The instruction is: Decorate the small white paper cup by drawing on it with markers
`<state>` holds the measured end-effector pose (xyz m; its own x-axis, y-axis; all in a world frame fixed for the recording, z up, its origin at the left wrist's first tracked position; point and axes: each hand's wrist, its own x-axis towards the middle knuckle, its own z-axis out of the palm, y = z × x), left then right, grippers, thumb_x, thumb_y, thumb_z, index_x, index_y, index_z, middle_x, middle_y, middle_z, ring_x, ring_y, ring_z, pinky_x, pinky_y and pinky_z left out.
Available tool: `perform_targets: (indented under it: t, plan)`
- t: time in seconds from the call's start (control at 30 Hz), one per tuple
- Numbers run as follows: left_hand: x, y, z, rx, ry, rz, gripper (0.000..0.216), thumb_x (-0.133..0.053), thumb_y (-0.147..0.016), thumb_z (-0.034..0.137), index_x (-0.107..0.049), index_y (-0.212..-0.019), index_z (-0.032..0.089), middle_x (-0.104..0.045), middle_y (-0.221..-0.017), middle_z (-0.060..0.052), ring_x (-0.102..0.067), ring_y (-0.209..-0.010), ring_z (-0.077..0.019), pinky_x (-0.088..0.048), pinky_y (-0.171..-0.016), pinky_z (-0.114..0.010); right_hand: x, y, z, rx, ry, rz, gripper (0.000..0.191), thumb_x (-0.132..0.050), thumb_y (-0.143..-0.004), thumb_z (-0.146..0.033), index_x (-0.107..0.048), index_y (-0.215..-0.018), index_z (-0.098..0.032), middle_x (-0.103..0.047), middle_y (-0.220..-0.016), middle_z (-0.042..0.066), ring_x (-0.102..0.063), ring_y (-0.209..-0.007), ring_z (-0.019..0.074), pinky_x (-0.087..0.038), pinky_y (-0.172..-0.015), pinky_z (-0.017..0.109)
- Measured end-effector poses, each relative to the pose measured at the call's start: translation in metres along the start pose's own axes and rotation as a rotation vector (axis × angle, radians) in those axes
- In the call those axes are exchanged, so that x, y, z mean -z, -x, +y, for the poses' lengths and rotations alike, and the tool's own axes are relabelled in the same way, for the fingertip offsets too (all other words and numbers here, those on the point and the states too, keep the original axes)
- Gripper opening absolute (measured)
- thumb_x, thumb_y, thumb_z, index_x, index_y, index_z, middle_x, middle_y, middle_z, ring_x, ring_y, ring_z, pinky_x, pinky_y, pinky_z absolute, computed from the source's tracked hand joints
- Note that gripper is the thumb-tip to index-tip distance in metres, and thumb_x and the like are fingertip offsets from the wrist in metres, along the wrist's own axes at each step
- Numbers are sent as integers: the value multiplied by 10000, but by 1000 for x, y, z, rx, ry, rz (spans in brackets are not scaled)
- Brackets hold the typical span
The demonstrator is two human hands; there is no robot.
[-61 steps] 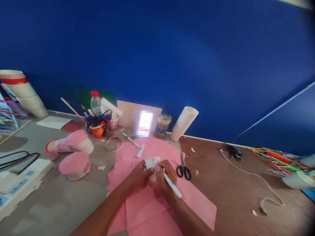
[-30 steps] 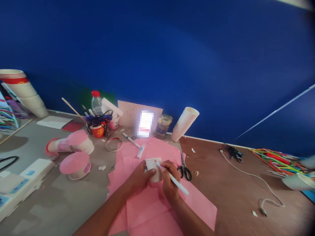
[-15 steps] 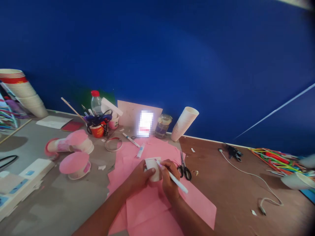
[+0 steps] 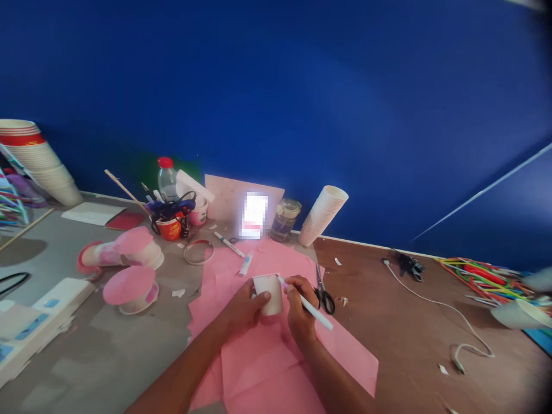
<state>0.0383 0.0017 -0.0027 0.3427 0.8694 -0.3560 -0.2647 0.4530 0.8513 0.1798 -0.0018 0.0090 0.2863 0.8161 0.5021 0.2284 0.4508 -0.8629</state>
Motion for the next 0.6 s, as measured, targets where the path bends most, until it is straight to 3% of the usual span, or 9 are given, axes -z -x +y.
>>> perform_targets:
  t: [0.27, 0.6]
  plan:
    - [0, 1, -1, 1, -14, 11, 645, -730, -679, 563, -465, -1124, 178, -479, -602, 92, -315, -374, -34, -221, -367, -195, 0, 1, -1, -37, -14, 4, 116, -526, -807, -219, -620, -744, -192, -583, -664, -11, -534, -599, 136, -435, -556, 259]
    - [1, 2, 1, -7, -20, 18, 645, -737, -659, 586, -467, -1087, 187, -485, -610, 92, -323, -376, -32, -234, -371, -192, 2, 1, -6, 39, -35, -17, 127, -507, -809, -162, -614, -753, -198, -574, -667, -18, -524, -596, 130, -412, -546, 252]
